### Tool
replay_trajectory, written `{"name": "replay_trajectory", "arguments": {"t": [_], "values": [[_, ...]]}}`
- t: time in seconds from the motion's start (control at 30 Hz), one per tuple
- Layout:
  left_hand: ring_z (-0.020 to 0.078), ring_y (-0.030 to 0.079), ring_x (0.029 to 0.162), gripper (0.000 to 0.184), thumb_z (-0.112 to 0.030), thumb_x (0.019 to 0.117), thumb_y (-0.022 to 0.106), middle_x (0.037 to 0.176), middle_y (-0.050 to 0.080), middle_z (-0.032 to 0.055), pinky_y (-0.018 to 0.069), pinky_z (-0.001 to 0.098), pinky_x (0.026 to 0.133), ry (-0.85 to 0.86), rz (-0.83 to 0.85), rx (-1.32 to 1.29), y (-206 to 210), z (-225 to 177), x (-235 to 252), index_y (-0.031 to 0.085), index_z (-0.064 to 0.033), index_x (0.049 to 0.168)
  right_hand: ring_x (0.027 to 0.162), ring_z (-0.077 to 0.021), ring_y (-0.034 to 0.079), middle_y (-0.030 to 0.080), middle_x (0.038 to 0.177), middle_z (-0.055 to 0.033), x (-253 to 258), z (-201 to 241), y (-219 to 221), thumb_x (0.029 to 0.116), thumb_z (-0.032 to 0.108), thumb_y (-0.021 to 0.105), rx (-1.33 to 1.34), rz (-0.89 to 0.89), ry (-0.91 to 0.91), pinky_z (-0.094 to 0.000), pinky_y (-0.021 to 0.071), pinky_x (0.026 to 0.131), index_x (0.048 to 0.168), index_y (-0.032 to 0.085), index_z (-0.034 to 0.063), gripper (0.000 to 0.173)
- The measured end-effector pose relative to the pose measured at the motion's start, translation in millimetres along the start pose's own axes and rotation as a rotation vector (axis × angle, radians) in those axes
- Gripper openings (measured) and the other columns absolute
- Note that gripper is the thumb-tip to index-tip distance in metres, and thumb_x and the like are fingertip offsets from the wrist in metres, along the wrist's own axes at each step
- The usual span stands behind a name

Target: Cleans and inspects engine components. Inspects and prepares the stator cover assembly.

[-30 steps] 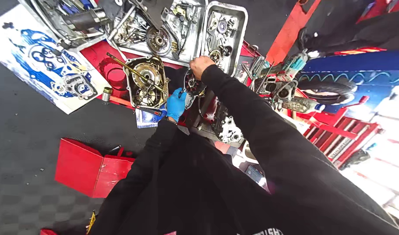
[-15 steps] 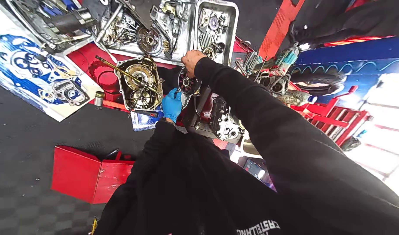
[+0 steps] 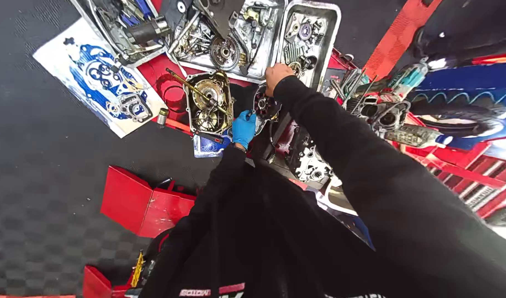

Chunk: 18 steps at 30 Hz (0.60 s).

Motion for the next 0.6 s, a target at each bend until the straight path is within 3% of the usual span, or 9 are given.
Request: {"name": "replay_trajectory", "arguments": {"t": [0.07, 0.13, 0.23, 0.3, 0.4, 0.5, 0.6], "values": [[0.0388, 0.066, 0.114, 0.066, -0.061, 0.1001, 0.051, 0.126, 0.068, 0.0186, 0.0525, 0.0628, 0.094, -0.064, 0.032, -0.017, 3.2, 7.8, -4.4, 0.052, -0.0152, 0.147, 0.115, -0.0509, 0.063, 0.064, 0.122, -0.0325, -39.2, 1.8, -7.3, 0.0868, 0.022, 0.071, 0.185, -0.103, 0.08, -0.0703, 0.0516, 0.088, 0.124, 0.064, -0.0013, 0.044], [0.0425, 0.064, 0.118, 0.079, -0.068, 0.0958, 0.052, 0.129, 0.066, 0.023, 0.0514, 0.0652, 0.095, -0.106, 0.052, 0.015, 4.1, 1.4, 0.3, 0.045, -0.0119, 0.151, 0.102, -0.0468, 0.069, 0.07, 0.108, -0.0269, -93.6, 1.9, -0.1, 0.0952, 0.026, 0.059, 0.39, -0.238, 0.084, -0.0688, 0.0536, 0.082, 0.116, 0.068, 0.0017, 0.033], [0.0421, 0.061, 0.126, 0.092, -0.07, 0.0937, 0.053, 0.133, 0.063, 0.0269, 0.0486, 0.0636, 0.103, -0.164, 0.109, 0.18, 7.8, -6.8, 22.9, 0.039, -0.001, 0.153, 0.084, -0.0357, 0.073, 0.073, 0.089, -0.0169, -167.0, 14.0, 70.4, 0.0953, 0.026, 0.06, 0.581, -0.217, 0.016, -0.0614, 0.058, 0.074, 0.107, 0.072, 0.0053, 0.026], [0.0399, 0.062, 0.125, 0.088, -0.068, 0.0947, 0.054, 0.131, 0.064, 0.0261, 0.0488, 0.0617, 0.104, -0.161, 0.108, 0.303, 12.8, -12.4, 32.9, 0.046, 0.0031, 0.147, 0.096, -0.0344, 0.072, 0.074, 0.099, -0.017, -189.6, 38.0, 130.9, 0.0951, 0.025, 0.059, 0.653, -0.011, -0.024, -0.0593, 0.0567, 0.087, 0.115, 0.071, 0.0052, 0.031], [0.0382, 0.063, 0.124, 0.071, -0.057, 0.1031, 0.046, 0.129, 0.066, 0.025, 0.0499, 0.0584, 0.105, -0.131, 0.033, 0.444, 14.6, -22.5, 34.2, 0.055, 0.0044, 0.138, 0.109, -0.0395, 0.068, 0.071, 0.113, -0.022, -180.0, 75.0, 201.1, 0.093, 0.024, 0.062, 0.771, 0.2, -0.004, -0.0618, 0.0531, 0.094, 0.128, 0.063, 0.0034, 0.04], [0.0383, 0.063, 0.124, 0.059, -0.044, 0.107, 0.045, 0.127, 0.067, 0.0254, 0.0499, 0.057, 0.106, -0.051, -0.01, 0.533, 17.3, -29.6, 36.9, 0.055, 0.0049, 0.137, 0.12, -0.0399, 0.063, 0.066, 0.125, -0.0247, -143.2, 87.0, 243.6, 0.0929, 0.026, 0.063, 0.932, 0.215, 0.188, -0.06, 0.0506, 0.1, 0.135, 0.057, 0.0006, 0.05], [0.0378, 0.064, 0.123, 0.053, -0.037, 0.107, 0.047, 0.126, 0.067, 0.0247, 0.0499, 0.056, 0.106, 0.011, -0.04, 0.549, 13.5, -45.9, 31.9, 0.053, 0.0039, 0.139, 0.127, -0.0429, 0.059, 0.055, 0.14, -0.0305, -116.8, 86.0, 267.8, 0.088, 0.03, 0.071, 0.943, 0.205, 0.41, -0.0591, 0.0523, 0.1, 0.147, 0.045, -0.0006, 0.072]]}}
Point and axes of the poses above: each hand's wrist, its own x-axis towards the middle knuckle, its own y-axis out of the palm, z = x × y, the point moved 8 cm from there along x, towards the middle knuckle
